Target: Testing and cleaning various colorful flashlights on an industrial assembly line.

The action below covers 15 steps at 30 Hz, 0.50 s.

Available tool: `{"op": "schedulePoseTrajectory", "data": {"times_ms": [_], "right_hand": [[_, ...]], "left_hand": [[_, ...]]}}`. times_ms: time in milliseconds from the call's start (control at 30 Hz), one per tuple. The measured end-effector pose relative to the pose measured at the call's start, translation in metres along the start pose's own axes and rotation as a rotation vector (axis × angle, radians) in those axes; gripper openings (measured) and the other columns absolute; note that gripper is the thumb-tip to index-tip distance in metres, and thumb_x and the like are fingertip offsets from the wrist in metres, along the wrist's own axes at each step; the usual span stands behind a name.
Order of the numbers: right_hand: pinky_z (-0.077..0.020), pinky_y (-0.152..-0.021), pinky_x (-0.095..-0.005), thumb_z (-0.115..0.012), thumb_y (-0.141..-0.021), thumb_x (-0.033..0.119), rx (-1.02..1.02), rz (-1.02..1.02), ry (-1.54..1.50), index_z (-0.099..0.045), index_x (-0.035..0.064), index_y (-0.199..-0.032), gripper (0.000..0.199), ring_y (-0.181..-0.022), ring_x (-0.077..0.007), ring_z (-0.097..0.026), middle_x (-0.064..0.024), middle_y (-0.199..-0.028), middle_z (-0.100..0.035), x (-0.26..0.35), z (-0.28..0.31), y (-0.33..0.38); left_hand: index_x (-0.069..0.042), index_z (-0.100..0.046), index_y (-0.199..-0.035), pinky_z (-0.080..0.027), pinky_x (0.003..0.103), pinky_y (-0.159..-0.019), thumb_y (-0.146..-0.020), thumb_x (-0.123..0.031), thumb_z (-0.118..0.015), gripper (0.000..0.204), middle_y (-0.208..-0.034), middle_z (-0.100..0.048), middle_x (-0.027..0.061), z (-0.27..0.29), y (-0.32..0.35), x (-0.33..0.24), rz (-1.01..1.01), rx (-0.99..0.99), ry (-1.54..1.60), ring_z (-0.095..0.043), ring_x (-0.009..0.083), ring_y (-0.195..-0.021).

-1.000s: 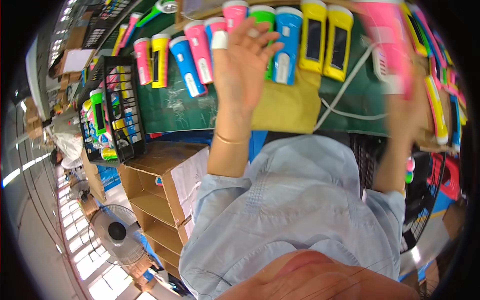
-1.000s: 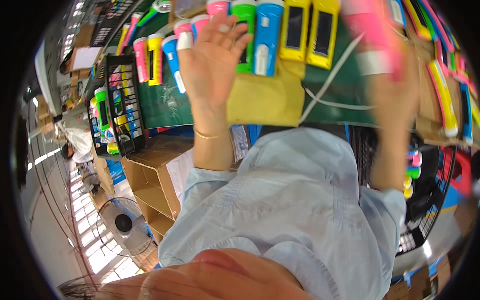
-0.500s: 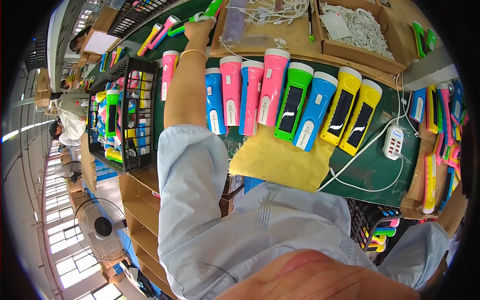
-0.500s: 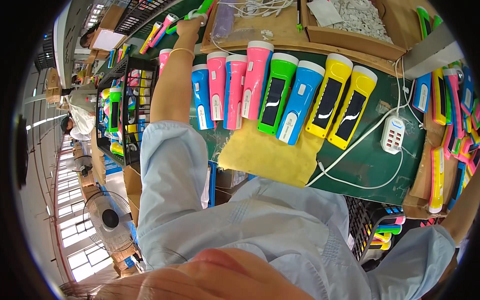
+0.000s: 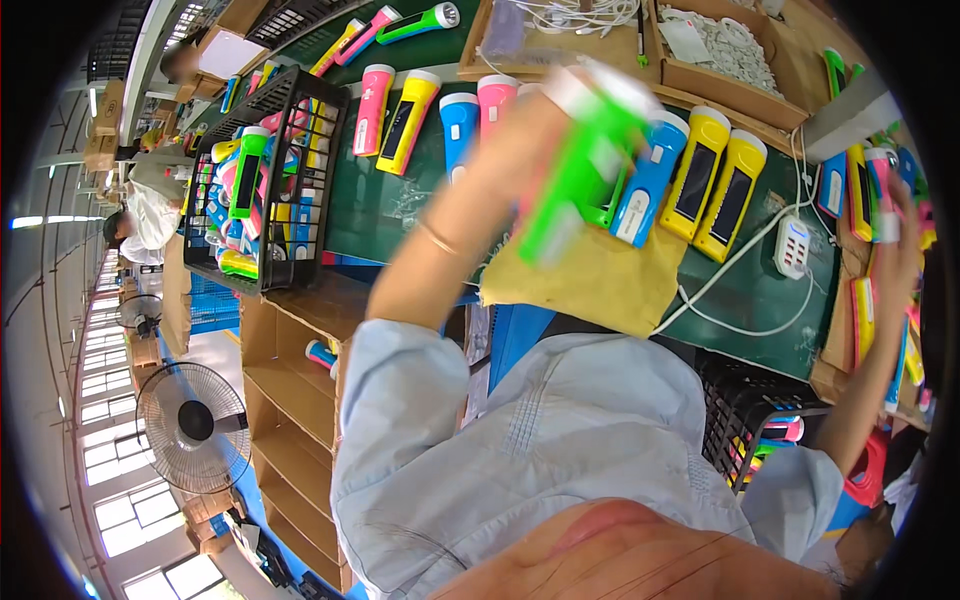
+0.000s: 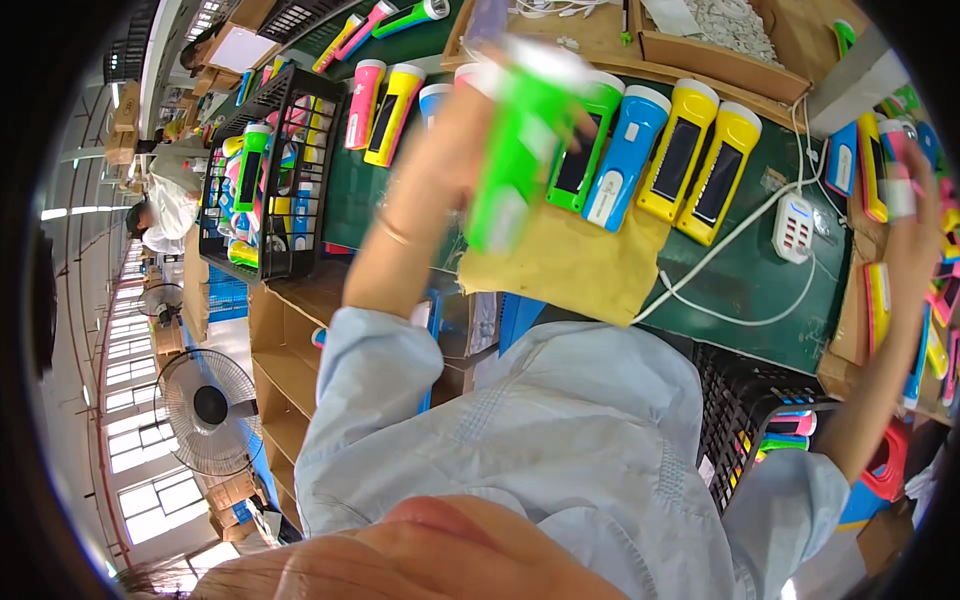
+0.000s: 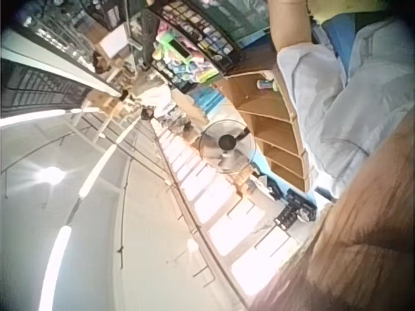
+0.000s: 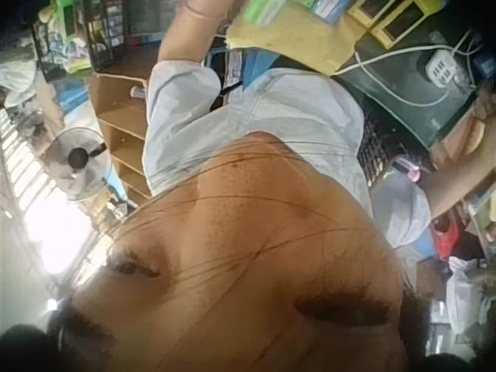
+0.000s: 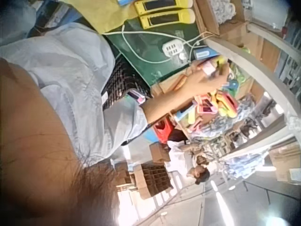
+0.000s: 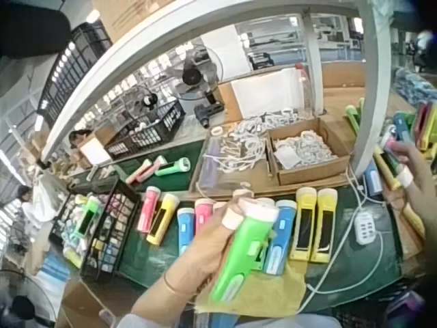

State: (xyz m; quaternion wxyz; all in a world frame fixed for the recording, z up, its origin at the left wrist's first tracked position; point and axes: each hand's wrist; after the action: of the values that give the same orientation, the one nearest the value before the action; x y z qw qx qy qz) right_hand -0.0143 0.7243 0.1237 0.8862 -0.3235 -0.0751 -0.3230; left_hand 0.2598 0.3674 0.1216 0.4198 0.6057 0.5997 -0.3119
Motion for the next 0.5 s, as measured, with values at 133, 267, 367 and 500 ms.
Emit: {"op": "schedulePoseTrajectory", "data": {"times_ms": [133,267,367,500], "right_hand": [[-0.0423,-0.087,-0.0345,-0.067,-0.073,0.023,0.420,0.228,-0.755,-0.053,0.0035,-0.114,0.048,-0.104,-0.0236,-0.053,-0.0108,-0.113,-0.055,0.194,-0.048,0.049],[-0.0459,-0.071,-0.0276,-0.065,-0.073,0.017,0.378,-0.074,-1.081,-0.058,0.0039,-0.090,0.022,-0.079,-0.0159,-0.057,-0.0073,-0.085,-0.059,0.189,-0.059,0.071],[-0.0451,-0.063,-0.0262,-0.057,-0.076,0.025,0.290,-0.180,-1.598,-0.059,0.0031,-0.087,0.025,-0.076,-0.0148,-0.057,-0.0083,-0.081,-0.061,0.146,-0.042,0.073],[-0.0460,-0.062,-0.0297,-0.058,-0.066,0.016,0.479,-0.039,-0.720,-0.059,0.0016,-0.082,0.022,-0.067,-0.0187,-0.060,-0.0099,-0.072,-0.059,0.184,-0.065,0.083]], "left_hand": [[-0.005,-0.040,-0.120,-0.056,0.035,-0.064,-0.085,-0.028,-0.062,0.048,-0.097,-0.060,0.0151,-0.088,0.018,0.092,0.190,0.019,0.463,-0.065,0.0264,-0.077],[-0.008,-0.031,-0.133,-0.049,0.046,-0.086,-0.081,-0.055,-0.054,0.074,-0.114,-0.051,0.0159,-0.089,0.029,0.132,0.168,0.254,0.688,-0.055,0.0335,-0.102],[-0.008,-0.032,-0.135,-0.040,0.050,-0.094,-0.082,-0.066,-0.038,0.079,-0.121,-0.046,0.0151,-0.070,0.053,0.133,0.235,0.254,0.629,-0.048,0.0325,-0.111],[0.000,-0.031,-0.132,-0.041,0.036,-0.094,-0.078,-0.045,-0.063,0.078,-0.123,-0.049,0.0141,-0.067,0.057,0.130,0.186,0.358,0.096,-0.052,0.0225,-0.110]]}}
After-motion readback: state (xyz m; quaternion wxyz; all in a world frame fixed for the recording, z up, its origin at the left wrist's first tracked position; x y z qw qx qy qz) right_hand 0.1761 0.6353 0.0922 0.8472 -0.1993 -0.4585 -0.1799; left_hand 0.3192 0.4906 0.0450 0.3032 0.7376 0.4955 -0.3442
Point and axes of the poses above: each hand's wrist, its own y-axis away from the middle knuckle, its own z-axis out of the back of the hand, x = y × z
